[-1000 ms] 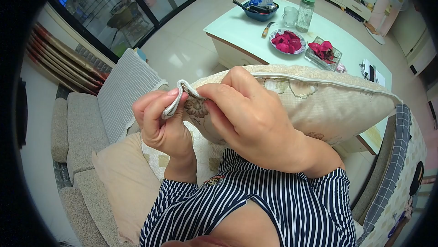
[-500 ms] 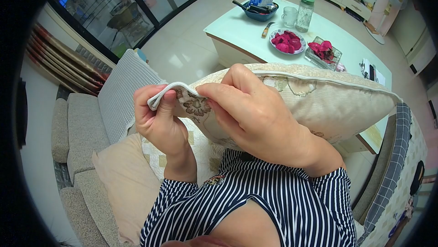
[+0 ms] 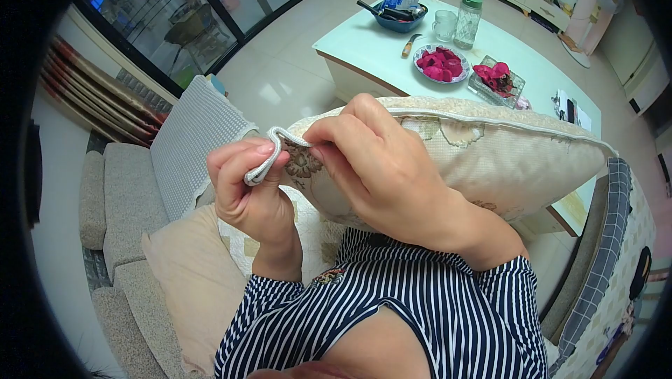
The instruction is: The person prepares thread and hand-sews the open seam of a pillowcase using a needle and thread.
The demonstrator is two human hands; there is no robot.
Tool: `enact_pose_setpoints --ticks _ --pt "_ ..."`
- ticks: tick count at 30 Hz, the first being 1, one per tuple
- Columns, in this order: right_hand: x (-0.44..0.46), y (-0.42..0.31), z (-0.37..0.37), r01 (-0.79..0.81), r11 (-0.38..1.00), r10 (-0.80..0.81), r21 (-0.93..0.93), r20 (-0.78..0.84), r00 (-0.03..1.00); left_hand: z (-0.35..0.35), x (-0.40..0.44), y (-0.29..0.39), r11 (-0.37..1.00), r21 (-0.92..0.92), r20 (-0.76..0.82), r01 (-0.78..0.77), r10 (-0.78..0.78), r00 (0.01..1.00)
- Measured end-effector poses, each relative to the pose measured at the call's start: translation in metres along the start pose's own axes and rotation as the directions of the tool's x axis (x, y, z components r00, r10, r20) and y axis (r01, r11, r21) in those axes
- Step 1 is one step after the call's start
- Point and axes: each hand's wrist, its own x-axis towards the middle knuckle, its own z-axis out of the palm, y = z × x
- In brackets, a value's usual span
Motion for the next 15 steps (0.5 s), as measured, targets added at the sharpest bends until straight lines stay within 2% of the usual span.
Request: enact_pose_setpoints --ticks 6,12,15 --pt "0.0027 0.0056 0.007 0.065 0.998 -0.065 0.003 -0.071 0.995 0.0003 -0.0009 -0.001 1.0 -0.007 0.013 -0.003 0.004 1.0" --pt "0.001 0.0079 0.0095 0.047 0.999 -0.045 0.017 -0.1 0.994 0.0011 -0.0004 -0.0025 0.998 -0.055 0.041 -0.032 0.034 0.999" --pt "0.0011 0.0083 0.0095 0.061 0.998 -0.059 0.019 -0.103 0.993 0.004 -0.002 0.0011 0.999 -0.051 0.039 0.005 -0.003 0.999"
